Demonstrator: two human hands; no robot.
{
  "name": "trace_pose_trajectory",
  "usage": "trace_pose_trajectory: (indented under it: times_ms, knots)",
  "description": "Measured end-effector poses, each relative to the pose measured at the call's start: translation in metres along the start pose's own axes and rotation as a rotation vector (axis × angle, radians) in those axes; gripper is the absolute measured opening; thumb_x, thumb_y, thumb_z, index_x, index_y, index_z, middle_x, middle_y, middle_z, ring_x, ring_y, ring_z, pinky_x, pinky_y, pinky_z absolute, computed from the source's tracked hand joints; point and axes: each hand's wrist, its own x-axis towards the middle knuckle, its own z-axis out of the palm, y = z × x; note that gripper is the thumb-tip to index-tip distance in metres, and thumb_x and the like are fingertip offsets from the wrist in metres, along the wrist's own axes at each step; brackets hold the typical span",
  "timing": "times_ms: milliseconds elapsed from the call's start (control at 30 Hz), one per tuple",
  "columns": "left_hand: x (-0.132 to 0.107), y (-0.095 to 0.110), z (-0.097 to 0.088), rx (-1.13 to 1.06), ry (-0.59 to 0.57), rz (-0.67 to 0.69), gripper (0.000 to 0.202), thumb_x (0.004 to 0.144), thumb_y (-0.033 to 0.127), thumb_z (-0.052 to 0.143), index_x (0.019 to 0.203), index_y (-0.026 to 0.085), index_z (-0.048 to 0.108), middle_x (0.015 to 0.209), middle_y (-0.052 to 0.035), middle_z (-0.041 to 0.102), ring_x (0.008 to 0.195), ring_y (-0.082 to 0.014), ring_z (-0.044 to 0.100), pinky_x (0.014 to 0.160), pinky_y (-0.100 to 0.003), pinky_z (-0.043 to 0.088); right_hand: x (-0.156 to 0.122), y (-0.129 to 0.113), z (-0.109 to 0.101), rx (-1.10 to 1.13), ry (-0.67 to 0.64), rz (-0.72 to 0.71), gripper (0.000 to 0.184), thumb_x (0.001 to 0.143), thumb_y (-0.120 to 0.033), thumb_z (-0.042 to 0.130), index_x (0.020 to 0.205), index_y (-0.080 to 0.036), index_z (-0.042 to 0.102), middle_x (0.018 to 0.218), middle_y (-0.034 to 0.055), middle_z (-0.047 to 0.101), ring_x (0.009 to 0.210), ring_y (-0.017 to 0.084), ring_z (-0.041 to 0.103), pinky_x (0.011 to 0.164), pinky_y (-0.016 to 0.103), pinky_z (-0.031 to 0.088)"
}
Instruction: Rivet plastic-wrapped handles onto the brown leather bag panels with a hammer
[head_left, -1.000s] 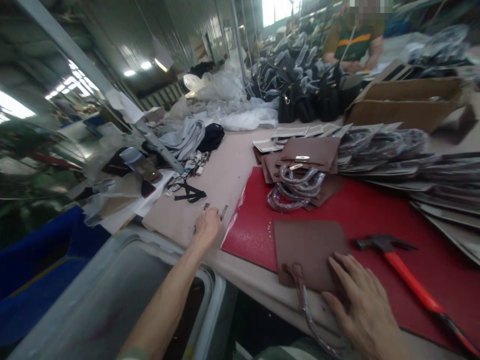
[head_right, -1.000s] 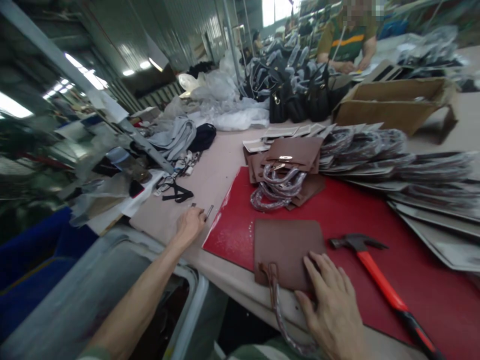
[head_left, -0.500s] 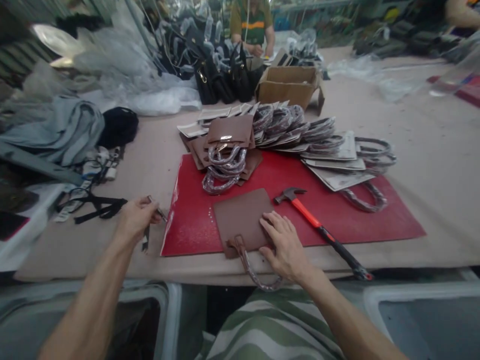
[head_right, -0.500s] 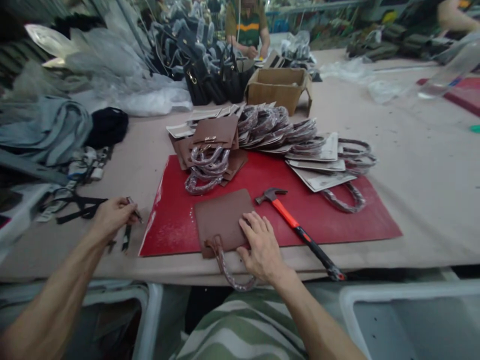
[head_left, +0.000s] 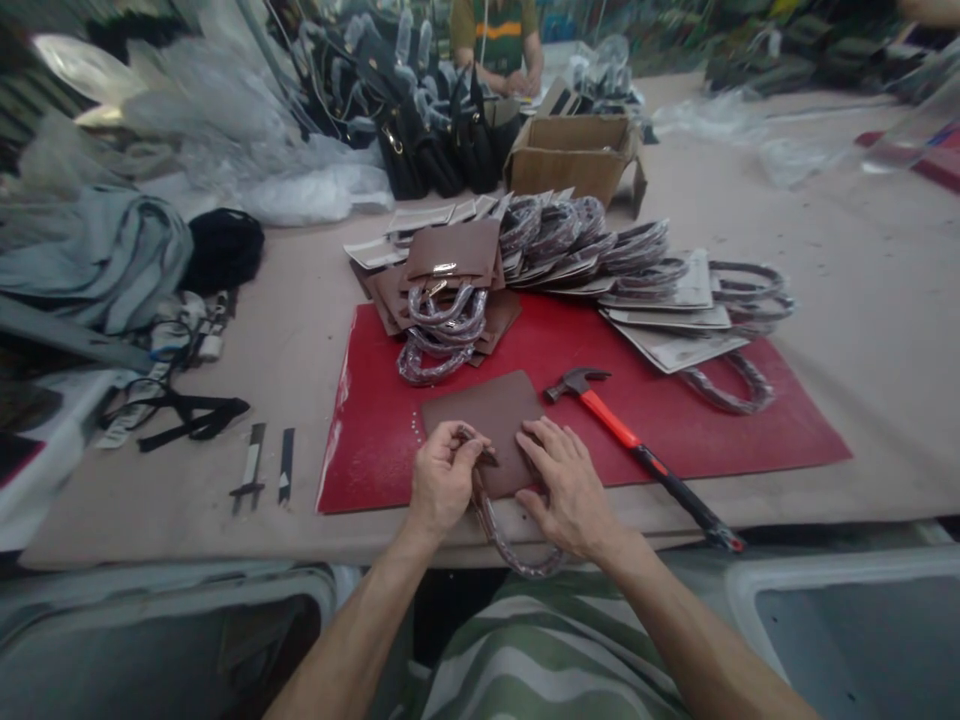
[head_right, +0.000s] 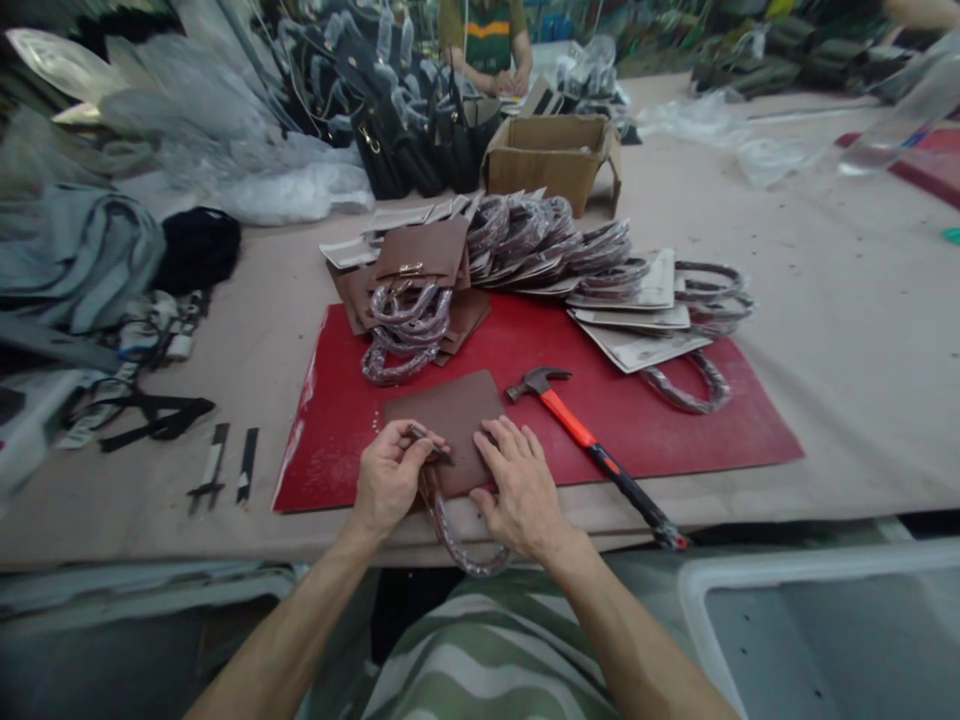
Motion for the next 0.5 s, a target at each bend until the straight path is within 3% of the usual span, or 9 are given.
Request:
trace_pose_trajectory:
  times_ms: [200, 500]
  knots:
    - [-0.0053, -0.0101, 0.0002, 0.149, -0.021, 0.134, 0.008, 0.095, 0.026, 0.055, 0.095, 0.018, 0.058, 0.088, -0.0039, 0.076, 0.080, -0.0159, 0.074, 0.079, -0.031, 0.061, 0.0002, -0.0007, -0.0002, 0.012, 0.000, 0.005, 0.065, 0.079, -0.028, 0.061, 0.142, -0.014, 0.050, 0.153, 0.0161, 0.043, 0.145, 0.034, 0.032, 0.120, 0.056, 0.022]
    - [-0.0070, -0.0101, 0.0044, 0.214, -0.025, 0.195, 0.007, 0.096, 0.023, 0.052, 0.094, 0.018, 0.058, 0.087, -0.0034, 0.075, 0.080, -0.0149, 0.074, 0.077, -0.028, 0.061, -0.0003, 0.0003, 0.0010, 0.017, 0.009, -0.005, 0.065, 0.079, -0.025, 0.062, 0.142, -0.012, 0.051, 0.154, 0.0156, 0.042, 0.146, 0.033, 0.029, 0.121, 0.055, 0.019]
